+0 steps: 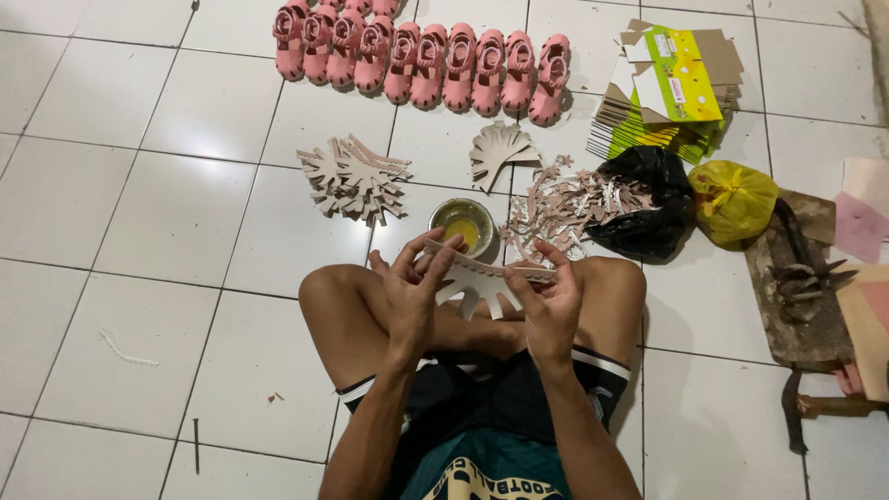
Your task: The person sits on the floor and assembles pink shoe components by hand. They repeatedly pick up a white sole piece and a pink upper piece, align them, and press them together. A metal bowl with yellow liquid is nearby but not used in the visible steps.
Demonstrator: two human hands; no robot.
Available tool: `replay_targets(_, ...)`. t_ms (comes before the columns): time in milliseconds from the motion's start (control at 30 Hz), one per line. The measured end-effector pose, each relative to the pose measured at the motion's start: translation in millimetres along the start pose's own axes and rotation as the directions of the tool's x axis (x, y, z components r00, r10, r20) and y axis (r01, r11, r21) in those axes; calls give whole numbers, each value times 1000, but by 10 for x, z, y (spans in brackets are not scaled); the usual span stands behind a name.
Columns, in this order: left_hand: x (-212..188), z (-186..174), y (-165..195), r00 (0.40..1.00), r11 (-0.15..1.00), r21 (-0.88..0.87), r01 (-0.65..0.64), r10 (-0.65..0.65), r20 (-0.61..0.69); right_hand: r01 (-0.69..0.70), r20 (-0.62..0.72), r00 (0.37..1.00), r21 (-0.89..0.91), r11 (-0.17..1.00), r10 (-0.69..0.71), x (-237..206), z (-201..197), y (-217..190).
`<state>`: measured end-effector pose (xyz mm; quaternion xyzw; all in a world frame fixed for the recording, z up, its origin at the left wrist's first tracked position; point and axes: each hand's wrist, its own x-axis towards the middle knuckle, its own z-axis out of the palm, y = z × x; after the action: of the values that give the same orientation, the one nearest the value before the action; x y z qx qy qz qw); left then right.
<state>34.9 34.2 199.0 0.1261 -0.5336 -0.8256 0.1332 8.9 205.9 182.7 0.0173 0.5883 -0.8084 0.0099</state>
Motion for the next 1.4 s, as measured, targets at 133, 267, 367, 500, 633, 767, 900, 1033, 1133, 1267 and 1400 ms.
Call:
replay_targets(133, 28, -50, -4, 1000, 999, -39, 6, -7, -18, 0, 13, 1000, 60, 998, -1, 8, -18, 16)
replay_targets(267, 43, -68, -2, 971, 984, -73, 160, -144, 191, -8, 25, 1000, 42, 999, 7, 21, -64, 70)
replay_targets(367, -41, 9, -48, 983, 987, 131, 97, -116, 145, 18, 82, 996, 54, 998, -22, 31, -57, 166)
replay_targets(500, -146, 86, -110, 997, 963, 256, 82, -81, -16, -3, 96, 995, 173, 985, -14, 21, -24, 290)
replay_targets(633, -204, 100, -142, 999, 975, 222, -25, 31, -22, -7, 93, 996, 128, 992, -5, 3, -31, 292)
replay_targets(767, -209, 88, -157, 996, 978, 199, -66, 78, -50, -15, 43, 999, 116, 993, 10, 39, -61, 199)
replay_targets(900, -202, 40, -154, 995, 969, 243, -52, 72, -71, -29, 0, 1000, 123, 992, 29, 99, -153, 124)
replay_targets(1033, -196, -10, -133, 996, 966, 256, -28, 50, -80, -21, 37, 999, 205, 978, 14, 136, -250, 156)
replay_targets(1133, -158, -41, -124, 1000, 979, 202, 17, -16, -11, -34, 30, 999, 292, 956, 26, 156, -271, 242)
replay_targets(1267, -146, -106, -147, 998, 975, 218, -29, 17, 57, -122, 32, 992, 311, 943, 118, 180, -371, 355)
replay_targets(1400, 206, -454, -55, 1000, 945, 328, -20, 18, 9, -156, 84, 987, 291, 944, 137, 149, -641, 544)
